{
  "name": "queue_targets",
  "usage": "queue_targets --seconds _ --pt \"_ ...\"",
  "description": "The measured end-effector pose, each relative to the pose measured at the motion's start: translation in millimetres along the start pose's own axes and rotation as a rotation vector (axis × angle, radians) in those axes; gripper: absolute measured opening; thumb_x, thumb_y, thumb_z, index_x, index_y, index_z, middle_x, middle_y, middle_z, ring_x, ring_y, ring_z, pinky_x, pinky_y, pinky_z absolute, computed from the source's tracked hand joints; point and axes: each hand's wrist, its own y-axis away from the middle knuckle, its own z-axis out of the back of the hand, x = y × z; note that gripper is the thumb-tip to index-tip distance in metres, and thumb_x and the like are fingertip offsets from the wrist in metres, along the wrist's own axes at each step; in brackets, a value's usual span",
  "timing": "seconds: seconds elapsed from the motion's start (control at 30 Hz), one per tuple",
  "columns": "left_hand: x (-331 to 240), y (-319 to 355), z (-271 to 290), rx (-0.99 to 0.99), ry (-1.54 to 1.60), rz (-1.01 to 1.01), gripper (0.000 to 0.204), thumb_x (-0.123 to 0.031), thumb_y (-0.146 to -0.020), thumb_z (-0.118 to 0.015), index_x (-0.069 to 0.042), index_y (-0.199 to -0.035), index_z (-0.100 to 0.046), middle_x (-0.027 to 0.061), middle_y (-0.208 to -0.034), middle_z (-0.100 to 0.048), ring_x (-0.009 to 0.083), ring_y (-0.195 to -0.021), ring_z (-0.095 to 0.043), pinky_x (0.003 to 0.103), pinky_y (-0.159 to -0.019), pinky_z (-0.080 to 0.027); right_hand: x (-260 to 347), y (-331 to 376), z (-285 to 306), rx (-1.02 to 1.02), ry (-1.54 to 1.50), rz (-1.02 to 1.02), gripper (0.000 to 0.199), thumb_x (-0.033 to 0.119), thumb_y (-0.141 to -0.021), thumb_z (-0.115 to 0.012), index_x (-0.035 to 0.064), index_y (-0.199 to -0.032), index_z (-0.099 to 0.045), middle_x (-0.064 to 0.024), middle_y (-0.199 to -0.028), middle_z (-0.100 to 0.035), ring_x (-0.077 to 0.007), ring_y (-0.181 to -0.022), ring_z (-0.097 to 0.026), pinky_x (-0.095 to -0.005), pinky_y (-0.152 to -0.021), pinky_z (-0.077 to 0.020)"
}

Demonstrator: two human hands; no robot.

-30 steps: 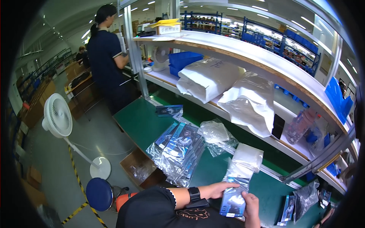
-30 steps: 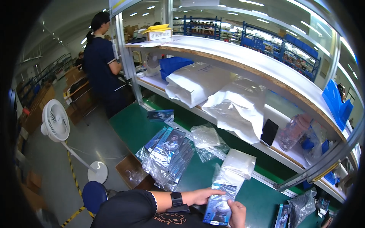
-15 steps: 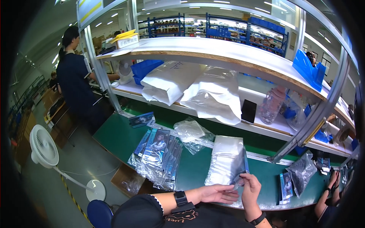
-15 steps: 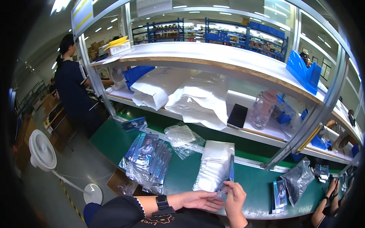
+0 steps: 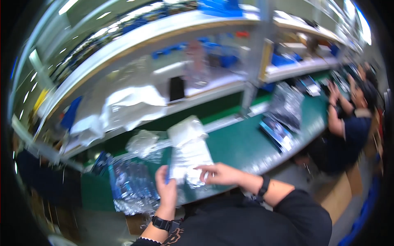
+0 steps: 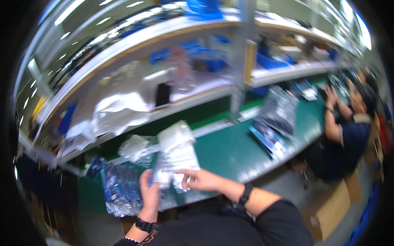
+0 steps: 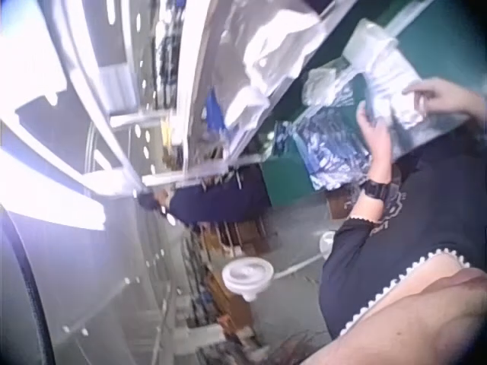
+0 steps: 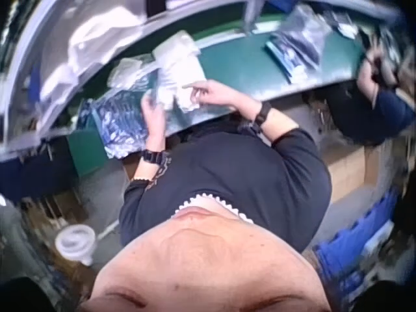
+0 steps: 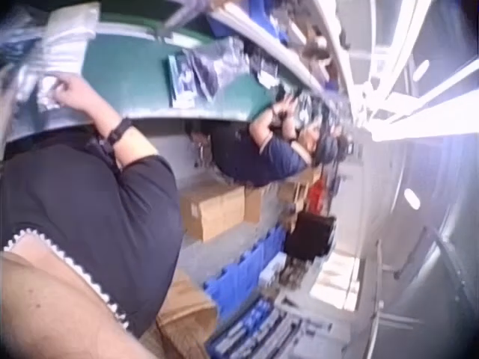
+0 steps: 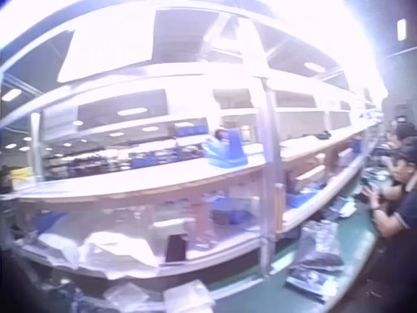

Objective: Insert small product boxes into plastic protective sleeves on an assembly line.

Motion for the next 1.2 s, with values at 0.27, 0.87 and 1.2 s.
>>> queue_targets --seconds 0.27,0.87,1.2 --pt "63.5 7.6 24.1 0.281 -1.201 -0.194 0.060 -0.015 -0.073 -0.062 0.000 -0.125 -0.037 0.0236 -0.130 -0.031 0.0387 -0.122 -0.030 0.048 -0.102 -0.022 -58.6 53.7 182.6 -1.012 0.809 -0.216 0.046 0.034 -0.067 -0.071 0.0017 -0.098 -0.061 -0.0150 -0.083 -0.059 -0.0276 -0.077 -0.058 -0.0354 -0.071 -0.0471" --pt "56.1 -25.7 -26.1 0.708 -1.044 -0.569 0.027 0.001 -0.068 -0.057 -0.008 -0.093 -0.063 0.0060 -0.088 -0.056 0.0252 -0.088 -0.052 0.038 -0.078 -0.040 -91.9 35.7 82.3 -1.023 1.117 -0.391 0.097 0.047 -0.055 -0.075 -0.0014 -0.129 -0.034 -0.0233 -0.108 -0.044 -0.0373 -0.105 -0.042 -0.0452 -0.090 -0.0311" --pt "45.1 -31.4 -25.5 0.485 -0.693 -0.457 0.014 -0.002 -0.079 -0.057 -0.001 -0.091 -0.062 0.0139 -0.087 -0.056 0.0327 -0.078 -0.055 0.036 -0.070 -0.045 -61.4 46.6 44.8 -0.114 -1.169 -0.380 0.042 0.042 -0.088 -0.051 0.0041 -0.104 -0.054 -0.0028 -0.083 -0.058 -0.0119 -0.079 -0.057 -0.0266 -0.072 -0.0470"
